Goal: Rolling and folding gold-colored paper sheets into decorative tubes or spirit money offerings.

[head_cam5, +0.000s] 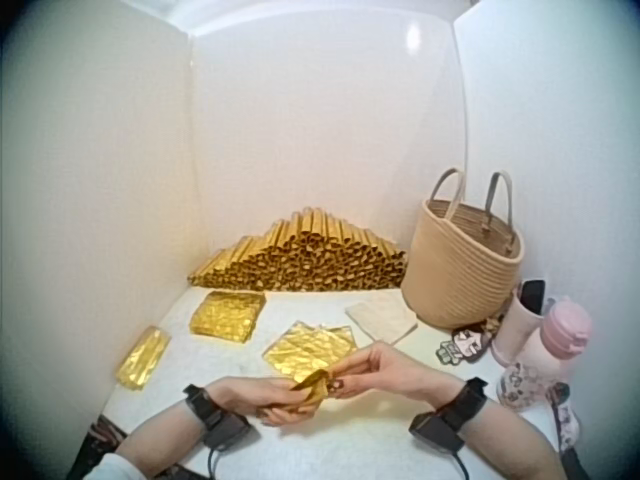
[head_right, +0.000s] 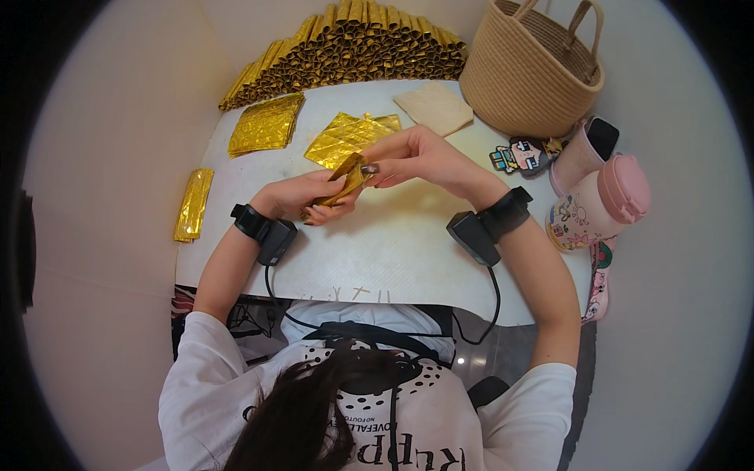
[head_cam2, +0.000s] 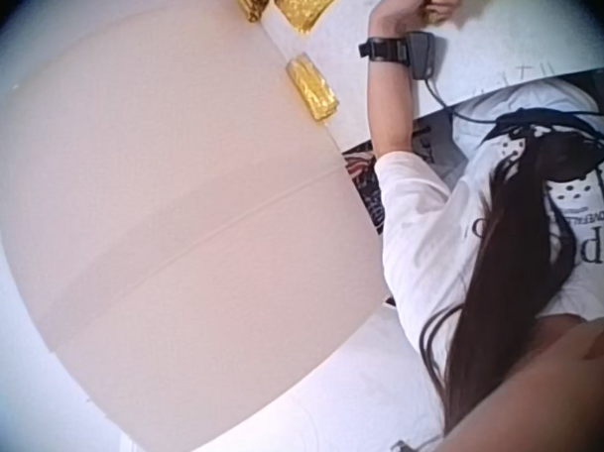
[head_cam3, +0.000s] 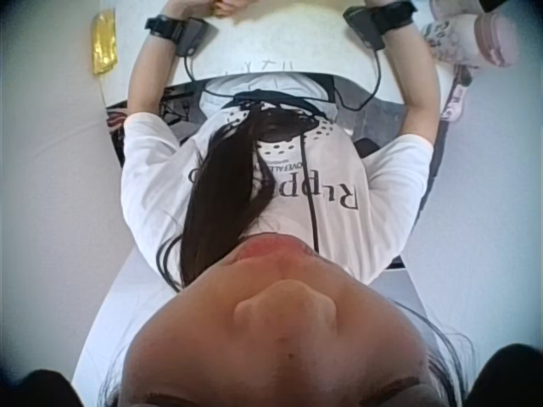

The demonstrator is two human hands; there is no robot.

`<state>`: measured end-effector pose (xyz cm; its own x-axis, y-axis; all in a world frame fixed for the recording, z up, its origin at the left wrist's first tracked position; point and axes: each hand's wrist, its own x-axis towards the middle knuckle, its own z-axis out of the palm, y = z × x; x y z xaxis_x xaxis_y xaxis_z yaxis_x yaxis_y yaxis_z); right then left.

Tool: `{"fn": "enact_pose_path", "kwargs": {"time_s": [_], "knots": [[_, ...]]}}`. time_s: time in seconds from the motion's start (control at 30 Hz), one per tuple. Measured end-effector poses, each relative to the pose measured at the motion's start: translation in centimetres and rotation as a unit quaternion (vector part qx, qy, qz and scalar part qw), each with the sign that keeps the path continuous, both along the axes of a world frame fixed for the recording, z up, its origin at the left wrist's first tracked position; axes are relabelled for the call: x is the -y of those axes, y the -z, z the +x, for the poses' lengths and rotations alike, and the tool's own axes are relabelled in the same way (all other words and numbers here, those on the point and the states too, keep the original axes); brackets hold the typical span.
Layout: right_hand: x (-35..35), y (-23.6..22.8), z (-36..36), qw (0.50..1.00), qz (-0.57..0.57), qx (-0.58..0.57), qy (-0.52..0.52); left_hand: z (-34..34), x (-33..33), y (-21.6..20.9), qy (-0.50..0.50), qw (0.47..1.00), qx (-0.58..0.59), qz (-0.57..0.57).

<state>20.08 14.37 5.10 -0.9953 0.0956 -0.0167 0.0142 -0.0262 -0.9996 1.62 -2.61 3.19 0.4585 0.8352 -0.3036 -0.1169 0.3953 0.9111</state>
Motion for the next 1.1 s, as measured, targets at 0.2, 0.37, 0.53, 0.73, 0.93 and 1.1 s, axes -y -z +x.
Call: {"fn": "enact_pose_path", "kwargs": {"time_s": [0.2, 0.37, 0.53, 0.73, 0.93, 1.1], "knots": [[0.1, 0.2, -0.1, 1.0, 0.022, -0.01, 0.001, -0.3, -0.2, 0.5, 0.017, 0.998, 0.046, -0.027], [0.5, 0.4, -0.2, 0.999, 0.038, -0.018, 0.003, -0.2, 0.0, 0.7, 0.037, 0.994, 0.104, -0.023], [2.1, -0.8, -0.1, 0.981, 0.134, -0.133, 0.038, -0.3, -0.3, 1.3, 0.056, 0.981, 0.175, -0.056], [1.6, -1.9, 0.3, 0.956, 0.257, -0.144, -0.002, 0.0, -0.4, 0.5, 0.074, 0.973, 0.208, -0.07], [1.1, -2.2, 0.6, 0.937, 0.313, -0.139, 0.069, 0.9, -0.6, -0.2, -0.048, 0.997, 0.052, 0.012], [0.9, -2.0, 0.7, 0.927, 0.339, -0.129, 0.095, 1.5, -0.9, -0.2, -0.1, 0.979, -0.11, 0.139]]}}
